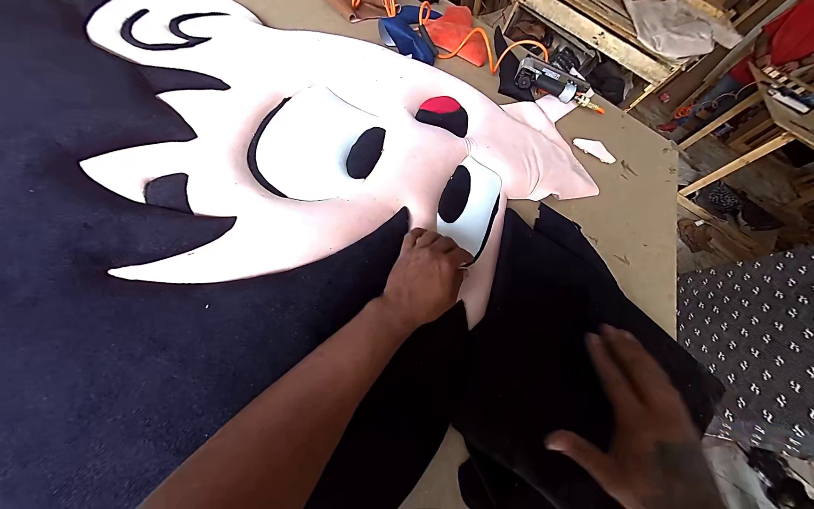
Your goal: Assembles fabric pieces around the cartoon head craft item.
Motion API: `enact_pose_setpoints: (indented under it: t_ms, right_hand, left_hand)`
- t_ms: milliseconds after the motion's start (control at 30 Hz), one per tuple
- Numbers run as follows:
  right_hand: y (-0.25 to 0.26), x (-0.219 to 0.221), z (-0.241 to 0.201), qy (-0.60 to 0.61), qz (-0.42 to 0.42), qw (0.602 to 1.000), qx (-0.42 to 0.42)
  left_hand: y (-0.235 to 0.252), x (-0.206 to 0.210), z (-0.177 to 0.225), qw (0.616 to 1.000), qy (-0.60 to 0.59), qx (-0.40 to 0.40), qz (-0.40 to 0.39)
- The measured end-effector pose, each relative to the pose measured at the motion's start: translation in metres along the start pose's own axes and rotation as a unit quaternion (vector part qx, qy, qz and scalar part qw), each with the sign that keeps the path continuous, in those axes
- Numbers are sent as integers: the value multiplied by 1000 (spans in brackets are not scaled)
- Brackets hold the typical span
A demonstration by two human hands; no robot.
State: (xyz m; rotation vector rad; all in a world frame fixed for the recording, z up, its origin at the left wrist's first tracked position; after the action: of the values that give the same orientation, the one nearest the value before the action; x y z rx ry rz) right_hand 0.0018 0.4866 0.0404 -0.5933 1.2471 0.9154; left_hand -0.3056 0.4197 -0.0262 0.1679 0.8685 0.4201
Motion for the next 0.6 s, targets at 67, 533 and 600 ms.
enact_pose_setpoints:
  t_ms: [67,533,600]
  right_hand:
    - [24,27,-41,42,38,997,-58]
    - [54,64,-84,8,2,996,-86]
    - [55,67,-83,15,10,996,-82]
  left_hand:
    - [1,2,-6,1000,11,-2,24]
    - [-1,14,-2,998,-14,-47,39]
    - [-1,16,-1,999,-2,-19,48]
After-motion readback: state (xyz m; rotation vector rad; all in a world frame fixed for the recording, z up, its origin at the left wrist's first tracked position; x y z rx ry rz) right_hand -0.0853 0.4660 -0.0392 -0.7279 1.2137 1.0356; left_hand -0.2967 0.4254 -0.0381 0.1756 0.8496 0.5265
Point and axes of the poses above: each hand's wrist, its own y-axis towards the middle knuckle, its own x-axis out of the palm, z = x × y, the point moved 6 cm from there along y, towards the middle knuckle, and after that the axes turned 14 degrees about -y, right-handed, at the moved point
